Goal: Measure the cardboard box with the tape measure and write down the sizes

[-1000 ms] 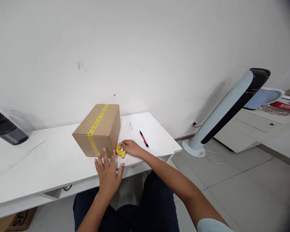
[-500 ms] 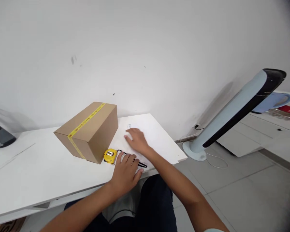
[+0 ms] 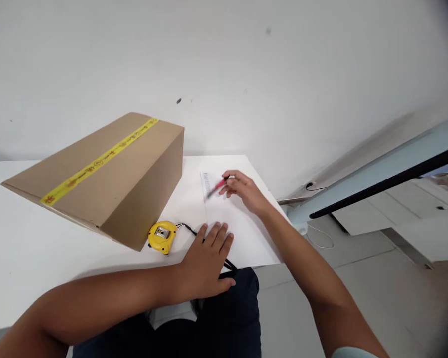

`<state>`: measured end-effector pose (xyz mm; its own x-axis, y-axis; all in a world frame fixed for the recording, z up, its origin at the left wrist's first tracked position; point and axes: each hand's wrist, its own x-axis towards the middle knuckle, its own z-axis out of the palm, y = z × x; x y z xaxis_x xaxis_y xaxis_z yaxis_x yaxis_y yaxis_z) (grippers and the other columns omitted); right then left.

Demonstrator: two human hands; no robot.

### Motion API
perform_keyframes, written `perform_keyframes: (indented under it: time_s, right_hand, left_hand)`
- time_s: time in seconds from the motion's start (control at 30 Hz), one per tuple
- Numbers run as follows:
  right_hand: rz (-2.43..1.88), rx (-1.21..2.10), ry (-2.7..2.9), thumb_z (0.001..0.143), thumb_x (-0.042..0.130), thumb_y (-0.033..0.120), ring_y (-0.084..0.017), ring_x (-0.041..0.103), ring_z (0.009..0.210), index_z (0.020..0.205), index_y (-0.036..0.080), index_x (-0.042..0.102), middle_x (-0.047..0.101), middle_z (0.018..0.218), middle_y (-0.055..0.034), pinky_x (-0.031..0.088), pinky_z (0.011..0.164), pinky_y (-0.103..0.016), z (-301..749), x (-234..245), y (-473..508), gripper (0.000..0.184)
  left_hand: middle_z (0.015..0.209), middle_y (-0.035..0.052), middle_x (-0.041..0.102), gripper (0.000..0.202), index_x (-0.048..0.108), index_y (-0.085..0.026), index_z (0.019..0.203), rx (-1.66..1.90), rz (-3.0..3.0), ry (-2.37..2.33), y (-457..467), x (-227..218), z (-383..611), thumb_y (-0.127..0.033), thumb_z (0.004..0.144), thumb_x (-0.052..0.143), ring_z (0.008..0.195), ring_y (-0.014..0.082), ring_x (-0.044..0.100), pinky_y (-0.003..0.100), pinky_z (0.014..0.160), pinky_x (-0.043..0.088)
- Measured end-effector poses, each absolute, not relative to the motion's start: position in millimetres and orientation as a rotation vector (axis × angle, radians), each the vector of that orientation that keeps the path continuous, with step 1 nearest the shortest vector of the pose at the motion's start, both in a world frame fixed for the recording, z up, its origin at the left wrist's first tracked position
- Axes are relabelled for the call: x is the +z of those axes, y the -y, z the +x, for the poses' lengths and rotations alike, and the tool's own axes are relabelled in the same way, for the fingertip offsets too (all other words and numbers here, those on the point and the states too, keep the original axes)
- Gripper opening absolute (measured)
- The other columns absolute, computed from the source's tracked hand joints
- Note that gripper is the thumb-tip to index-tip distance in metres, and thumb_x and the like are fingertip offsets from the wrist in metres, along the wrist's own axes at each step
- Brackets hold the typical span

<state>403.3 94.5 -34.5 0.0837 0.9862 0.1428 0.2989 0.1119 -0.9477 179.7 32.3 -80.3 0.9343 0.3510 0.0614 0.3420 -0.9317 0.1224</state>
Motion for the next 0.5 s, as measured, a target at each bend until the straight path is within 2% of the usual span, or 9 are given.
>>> perform_keyframes:
  time_s: [0.07,0.13,0.17,0.23,0.3,0.37,0.4,0.5]
  right_hand:
    - [-1.261,1.025,1.282,0.078,0.070,0.046,-0.017,0.066,0.070,0.106,0.023,0.055,0.070,0.077,0.0005,0.046,0.063,-0.027,406,-40,-111,0.039]
    - [-1.309,1.016,1.253,0.075,0.076,0.052,-0.013,0.058,0.061,0.094,0.023,0.056,0.062,0.066,0.0048,0.042,0.059,-0.025,402,-47,-120,0.041]
    - [-1.351,0.972,1.260,0.078,0.073,0.058,-0.012,0.053,0.057,0.087,0.022,0.057,0.057,0.061,0.0060,0.040,0.058,-0.025,400,-51,-121,0.040]
    - [-1.420,0.891,1.323,0.088,0.056,0.069,-0.011,0.047,0.054,0.078,0.021,0.061,0.049,0.058,0.0053,0.038,0.057,-0.026,394,-58,-118,0.050]
    - [-1.432,0.853,1.396,0.094,0.039,0.074,-0.012,0.045,0.055,0.083,0.020,0.067,0.049,0.059,0.0035,0.037,0.056,-0.027,391,-61,-113,0.062]
    - [-1.404,0.860,1.405,0.094,0.036,0.076,-0.013,0.047,0.055,0.095,0.021,0.068,0.055,0.062,0.0024,0.037,0.056,-0.027,389,-62,-110,0.063]
    - [-1.399,0.856,1.385,0.094,0.039,0.075,-0.013,0.047,0.055,0.095,0.021,0.067,0.056,0.062,0.0022,0.037,0.055,-0.027,389,-62,-109,0.060]
    - [-1.497,0.783,1.327,0.093,0.053,0.066,-0.012,0.046,0.053,0.075,0.021,0.061,0.053,0.057,0.0031,0.035,0.053,-0.027,388,-59,-110,0.049]
  left_hand:
    - [0.167,0.0218,0.021,0.091,0.029,-0.008,0.158,0.114,2.982,-0.540,-31,-78,181,-0.068,0.092,0.046,0.155,0.0390,0.018,0.059,0.123,0.012]
    - [0.166,0.0211,0.024,0.086,0.032,-0.008,0.157,0.117,2.988,-0.545,-30,-75,181,-0.064,0.093,0.046,0.154,0.0384,0.022,0.057,0.123,0.014]
    - [0.166,0.0210,0.025,0.084,0.033,-0.008,0.156,0.127,2.993,-0.546,-29,-74,181,-0.063,0.094,0.046,0.154,0.0382,0.023,0.057,0.123,0.014]
    - [0.165,0.0212,0.027,0.082,0.035,-0.008,0.156,0.152,3.003,-0.541,-28,-72,180,-0.062,0.094,0.047,0.153,0.0382,0.025,0.057,0.123,0.015]
    - [0.165,0.0215,0.027,0.082,0.036,-0.007,0.155,0.168,3.011,-0.533,-27,-71,180,-0.060,0.094,0.047,0.152,0.0383,0.026,0.057,0.123,0.016]
    - [0.164,0.0216,0.028,0.081,0.036,-0.007,0.155,0.178,3.013,-0.532,-26,-70,181,-0.059,0.094,0.048,0.152,0.0382,0.027,0.057,0.123,0.016]
    - [0.164,0.0215,0.028,0.081,0.036,-0.007,0.155,0.180,3.011,-0.534,-26,-70,181,-0.059,0.094,0.049,0.152,0.0380,0.027,0.057,0.123,0.016]
    - [0.164,0.0207,0.029,0.080,0.038,-0.007,0.154,0.192,3.003,-0.540,-26,-69,183,-0.058,0.094,0.050,0.152,0.0371,0.027,0.056,0.124,0.016]
